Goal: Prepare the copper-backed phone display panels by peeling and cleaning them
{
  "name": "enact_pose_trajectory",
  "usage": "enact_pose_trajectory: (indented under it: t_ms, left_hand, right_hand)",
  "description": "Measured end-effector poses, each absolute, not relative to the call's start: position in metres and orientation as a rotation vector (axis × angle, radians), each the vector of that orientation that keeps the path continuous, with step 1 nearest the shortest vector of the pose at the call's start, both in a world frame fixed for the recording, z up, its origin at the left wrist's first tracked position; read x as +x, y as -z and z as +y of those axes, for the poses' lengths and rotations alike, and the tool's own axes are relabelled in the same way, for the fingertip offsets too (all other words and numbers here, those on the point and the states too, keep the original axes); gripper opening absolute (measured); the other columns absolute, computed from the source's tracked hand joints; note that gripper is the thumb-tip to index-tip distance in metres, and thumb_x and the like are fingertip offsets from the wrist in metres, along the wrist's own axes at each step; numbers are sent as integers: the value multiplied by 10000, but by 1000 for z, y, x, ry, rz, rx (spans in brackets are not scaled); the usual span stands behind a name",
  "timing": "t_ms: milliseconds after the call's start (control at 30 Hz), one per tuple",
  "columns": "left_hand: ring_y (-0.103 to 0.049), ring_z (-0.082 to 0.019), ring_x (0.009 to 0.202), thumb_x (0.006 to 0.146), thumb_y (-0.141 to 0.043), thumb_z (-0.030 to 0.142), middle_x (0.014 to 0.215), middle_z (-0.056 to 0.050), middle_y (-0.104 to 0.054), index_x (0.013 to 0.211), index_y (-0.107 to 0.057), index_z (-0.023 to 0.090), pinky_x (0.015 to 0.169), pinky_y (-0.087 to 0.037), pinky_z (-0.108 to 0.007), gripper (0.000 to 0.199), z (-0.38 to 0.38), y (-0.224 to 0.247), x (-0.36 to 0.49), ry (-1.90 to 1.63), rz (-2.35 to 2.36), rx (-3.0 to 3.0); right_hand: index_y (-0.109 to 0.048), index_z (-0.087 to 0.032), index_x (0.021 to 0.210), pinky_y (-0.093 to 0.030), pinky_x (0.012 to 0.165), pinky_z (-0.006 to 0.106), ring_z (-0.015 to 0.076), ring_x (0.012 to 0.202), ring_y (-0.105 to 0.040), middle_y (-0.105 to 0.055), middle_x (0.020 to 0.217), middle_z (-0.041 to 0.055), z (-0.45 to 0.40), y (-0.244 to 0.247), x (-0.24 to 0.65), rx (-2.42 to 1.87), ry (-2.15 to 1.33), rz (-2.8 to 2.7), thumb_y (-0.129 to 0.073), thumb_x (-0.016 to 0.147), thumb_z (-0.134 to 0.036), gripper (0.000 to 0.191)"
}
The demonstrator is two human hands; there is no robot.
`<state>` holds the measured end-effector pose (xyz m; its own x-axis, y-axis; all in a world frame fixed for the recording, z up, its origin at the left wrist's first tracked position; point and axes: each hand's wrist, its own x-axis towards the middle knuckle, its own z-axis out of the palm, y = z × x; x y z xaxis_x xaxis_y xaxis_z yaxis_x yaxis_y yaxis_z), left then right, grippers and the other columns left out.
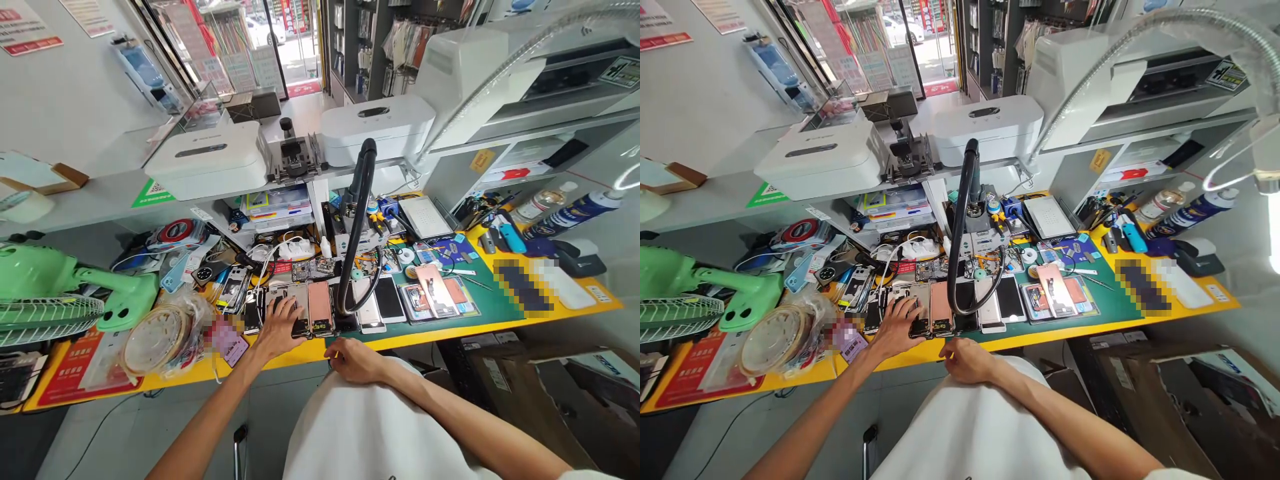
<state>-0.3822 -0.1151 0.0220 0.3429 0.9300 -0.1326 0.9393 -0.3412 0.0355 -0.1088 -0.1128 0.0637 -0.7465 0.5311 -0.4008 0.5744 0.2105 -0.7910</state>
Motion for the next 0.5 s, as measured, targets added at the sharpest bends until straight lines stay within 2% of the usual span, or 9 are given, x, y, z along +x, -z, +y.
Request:
enact_pose_trajectory:
  t_ms: [100, 233, 400, 500]
  left_hand:
    - [-301, -380, 1479, 921, -624, 493, 1621, -136, -331, 1490, -440, 225, 1186, -218, -663, 655, -84, -21, -376, 233, 1682, 2462]
    - [-268, -391, 1495, 918, -626, 500, 1653, -134, -273, 1532, -382, 237, 1192, -193, -671, 711, -56, -16, -371, 374, 1581, 2411]
    - [-185, -399, 1525, 920, -596, 543, 1681, -131, -207, 1574, -303, 246, 1209, -96, -675, 776, -51, -15, -369, 469, 1531, 2371]
    - [-174, -400, 1528, 919, -587, 558, 1684, -131, -201, 1579, -293, 246, 1210, -80, -675, 787, -50, -15, -369, 500, 1526, 2361]
  right_hand:
    - [-671, -155, 1135, -548, 945, 453, 216, 1016, -672, -690, 1130, 74, -113, -68, -123, 1066, 1579, 2402, -652, 982, -334, 236]
    - [-675, -155, 1128, -552, 931, 448, 213, 991, -676, -696, 1090, 64, -115, -72, -128, 1023, 1591, 2385, -664, 973, -336, 239]
    - [-668, -150, 1137, -571, 888, 416, 201, 954, -685, -701, 1065, 62, -111, -72, -108, 1145, 1629, 2365, -639, 991, -341, 242]
    - [-666, -147, 1140, -574, 885, 414, 199, 952, -688, -703, 1058, 61, -109, -71, -95, 1218, 1666, 2359, -628, 999, -337, 240]
